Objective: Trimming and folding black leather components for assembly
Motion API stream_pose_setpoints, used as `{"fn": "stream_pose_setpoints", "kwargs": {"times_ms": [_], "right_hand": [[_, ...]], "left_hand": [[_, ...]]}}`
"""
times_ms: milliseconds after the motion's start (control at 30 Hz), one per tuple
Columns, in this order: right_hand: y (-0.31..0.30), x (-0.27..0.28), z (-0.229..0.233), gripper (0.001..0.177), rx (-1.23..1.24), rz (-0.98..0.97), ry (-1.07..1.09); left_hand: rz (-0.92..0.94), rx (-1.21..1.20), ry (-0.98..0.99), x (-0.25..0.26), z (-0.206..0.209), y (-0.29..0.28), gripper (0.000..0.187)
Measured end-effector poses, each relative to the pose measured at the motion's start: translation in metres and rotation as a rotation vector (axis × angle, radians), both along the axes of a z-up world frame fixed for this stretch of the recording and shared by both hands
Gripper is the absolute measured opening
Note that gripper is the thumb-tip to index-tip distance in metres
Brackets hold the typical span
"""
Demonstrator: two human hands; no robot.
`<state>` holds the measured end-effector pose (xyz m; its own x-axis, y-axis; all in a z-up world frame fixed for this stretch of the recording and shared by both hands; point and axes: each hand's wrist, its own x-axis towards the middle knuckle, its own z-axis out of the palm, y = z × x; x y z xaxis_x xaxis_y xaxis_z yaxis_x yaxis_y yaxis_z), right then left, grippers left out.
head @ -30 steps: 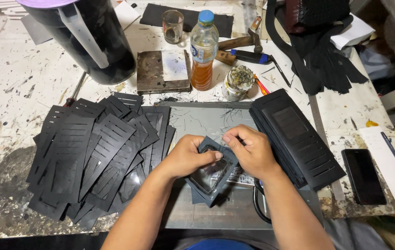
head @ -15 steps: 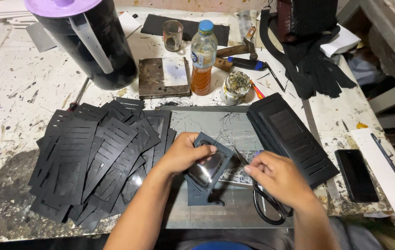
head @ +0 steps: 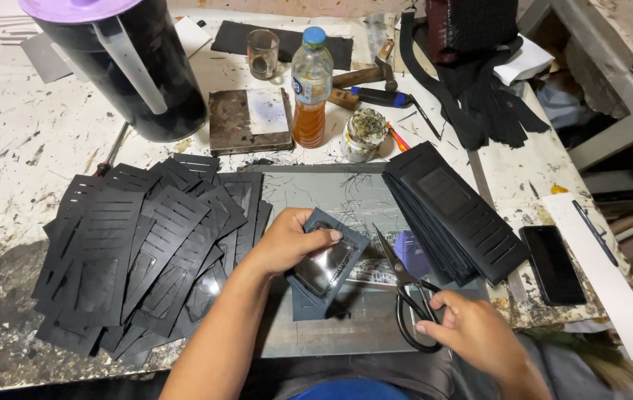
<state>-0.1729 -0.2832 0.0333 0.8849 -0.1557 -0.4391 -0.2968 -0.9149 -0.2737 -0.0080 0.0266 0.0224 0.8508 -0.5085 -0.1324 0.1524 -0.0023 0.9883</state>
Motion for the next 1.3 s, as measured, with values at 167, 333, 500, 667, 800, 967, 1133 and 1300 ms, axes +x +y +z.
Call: {"fn": "stream_pose_setpoints", "kwargs": {"times_ms": [167, 333, 500, 667, 800, 967, 1133, 1300], "right_hand": [[-0.006, -0.009, -0.011, 0.033, 0.055, -0.163, -0.044], [-0.015, -0.03, -0.025, 0.014, 0.803, -0.378, -0.047], [-0.004, -0.042, -0.019, 0.018, 0.556, -0.099, -0.133], [0.014, -0.043, -0.003, 0.07, 1.224, 0.042, -0.036], [0.033, -0.034, 0.014, 0.087, 1.284, 0.197, 0.074], [0.032, -0.03, 0.008, 0.08, 1.265, 0.285, -0.012], [0.024, -0.028, -0.005, 0.084, 1.249, 0.238, -0.015], [0.015, -0.025, -0.012, 0.092, 1.219, 0.181, 0.07]], "left_hand": [[-0.005, -0.019, -0.015, -0.001, 0.002, 0.001, 0.015], [-0.023, -0.026, -0.017, -0.003, 0.005, 0.002, 0.011], [-0.071, -0.053, -0.108, -0.004, 0.002, -0.001, 0.005], [-0.113, -0.052, -0.1, -0.008, 0.002, -0.002, 0.016], [-0.177, -0.052, -0.132, -0.011, 0.006, -0.001, 0.023], [-0.202, -0.038, -0.136, -0.012, 0.006, -0.001, 0.016], [-0.313, -0.012, -0.173, -0.014, 0.014, 0.001, 0.005], [-0.353, 0.02, -0.225, -0.015, 0.016, 0.001, 0.032]]}}
